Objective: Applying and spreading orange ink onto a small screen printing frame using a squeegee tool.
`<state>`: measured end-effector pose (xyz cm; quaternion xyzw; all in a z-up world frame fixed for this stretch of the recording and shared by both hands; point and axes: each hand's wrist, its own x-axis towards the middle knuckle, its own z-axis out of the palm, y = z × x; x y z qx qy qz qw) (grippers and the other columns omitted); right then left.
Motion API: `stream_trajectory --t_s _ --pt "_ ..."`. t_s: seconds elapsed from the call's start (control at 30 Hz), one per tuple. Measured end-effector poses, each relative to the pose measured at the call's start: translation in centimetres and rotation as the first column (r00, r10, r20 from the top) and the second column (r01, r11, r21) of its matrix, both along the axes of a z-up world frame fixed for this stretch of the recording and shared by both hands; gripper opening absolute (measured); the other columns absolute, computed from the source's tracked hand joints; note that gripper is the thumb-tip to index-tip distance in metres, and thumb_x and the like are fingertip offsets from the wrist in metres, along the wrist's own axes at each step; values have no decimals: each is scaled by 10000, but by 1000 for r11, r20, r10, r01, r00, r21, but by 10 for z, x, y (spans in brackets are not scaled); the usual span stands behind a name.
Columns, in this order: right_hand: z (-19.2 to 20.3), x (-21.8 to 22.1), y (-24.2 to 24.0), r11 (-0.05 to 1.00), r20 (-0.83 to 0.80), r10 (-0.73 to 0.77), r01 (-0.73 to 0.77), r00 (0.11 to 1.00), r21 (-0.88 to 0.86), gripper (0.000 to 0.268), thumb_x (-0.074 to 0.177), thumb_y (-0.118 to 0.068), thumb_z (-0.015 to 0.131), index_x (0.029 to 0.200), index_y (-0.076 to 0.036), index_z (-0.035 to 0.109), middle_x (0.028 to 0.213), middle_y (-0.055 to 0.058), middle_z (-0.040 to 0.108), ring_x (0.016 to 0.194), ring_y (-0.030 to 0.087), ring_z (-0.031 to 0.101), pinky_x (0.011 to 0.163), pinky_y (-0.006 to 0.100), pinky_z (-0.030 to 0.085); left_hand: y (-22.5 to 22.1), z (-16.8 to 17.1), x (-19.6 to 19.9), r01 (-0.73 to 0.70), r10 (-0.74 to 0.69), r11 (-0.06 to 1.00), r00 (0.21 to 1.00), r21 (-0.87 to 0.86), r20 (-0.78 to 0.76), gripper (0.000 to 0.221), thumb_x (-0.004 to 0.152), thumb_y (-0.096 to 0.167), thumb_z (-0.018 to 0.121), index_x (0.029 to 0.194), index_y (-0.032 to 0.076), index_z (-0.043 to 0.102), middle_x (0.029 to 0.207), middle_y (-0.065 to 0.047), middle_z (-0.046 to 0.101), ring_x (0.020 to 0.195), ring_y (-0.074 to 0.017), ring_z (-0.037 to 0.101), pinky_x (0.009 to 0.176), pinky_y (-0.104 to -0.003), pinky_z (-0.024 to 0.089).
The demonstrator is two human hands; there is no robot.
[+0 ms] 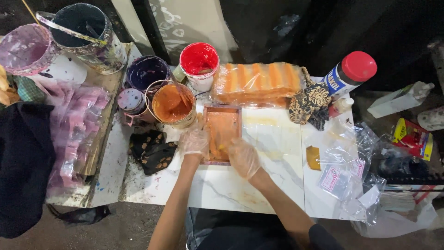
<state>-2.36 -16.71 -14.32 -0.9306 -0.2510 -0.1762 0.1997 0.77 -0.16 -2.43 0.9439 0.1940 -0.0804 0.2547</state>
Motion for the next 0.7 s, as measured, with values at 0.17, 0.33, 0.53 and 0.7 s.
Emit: stream_trajectory --t_s 0.17,0.33,0.53,0.7 --pt "68 42 5 998 59 -67 66 996 15 77 927 -165 687 867 -185 730 837 -20 647 693 225 667 604 333 558 7 -41 10 -25 25 1000 1000 8 12 501 980 608 413 1337 357 658 1290 -97 706 1236 -383 634 1046 -556 497" --pt "44 40 13 996 72 -90 90 993 0 42 903 -125 689 873 -100 705 785 37 605 697 260 675 589 378 560 8 -39 12 -32 32 999 999 -34 2 514 975 610 423 1298 309 687 1283 -112 709 1242 -386 629 1043 -560 501" --pt "-4 -10 13 997 98 34 -27 995 -71 143 922 -109 598 799 -166 645 794 9 564 636 208 622 527 289 516 8 -20 8 -71 67 992 997 -103 -43 554 979 612 392 1309 278 686 1277 -164 704 1244 -425 618 1060 -557 491" --pt "72 19 15 997 83 42 -48 996 62 85 933 -126 647 900 -156 719 966 61 634 608 292 648 501 400 526 -6 45 -6 -52 51 998 998 -42 -26 483 967 571 465 1268 281 706 1218 -146 726 1196 -400 650 1011 -546 529"
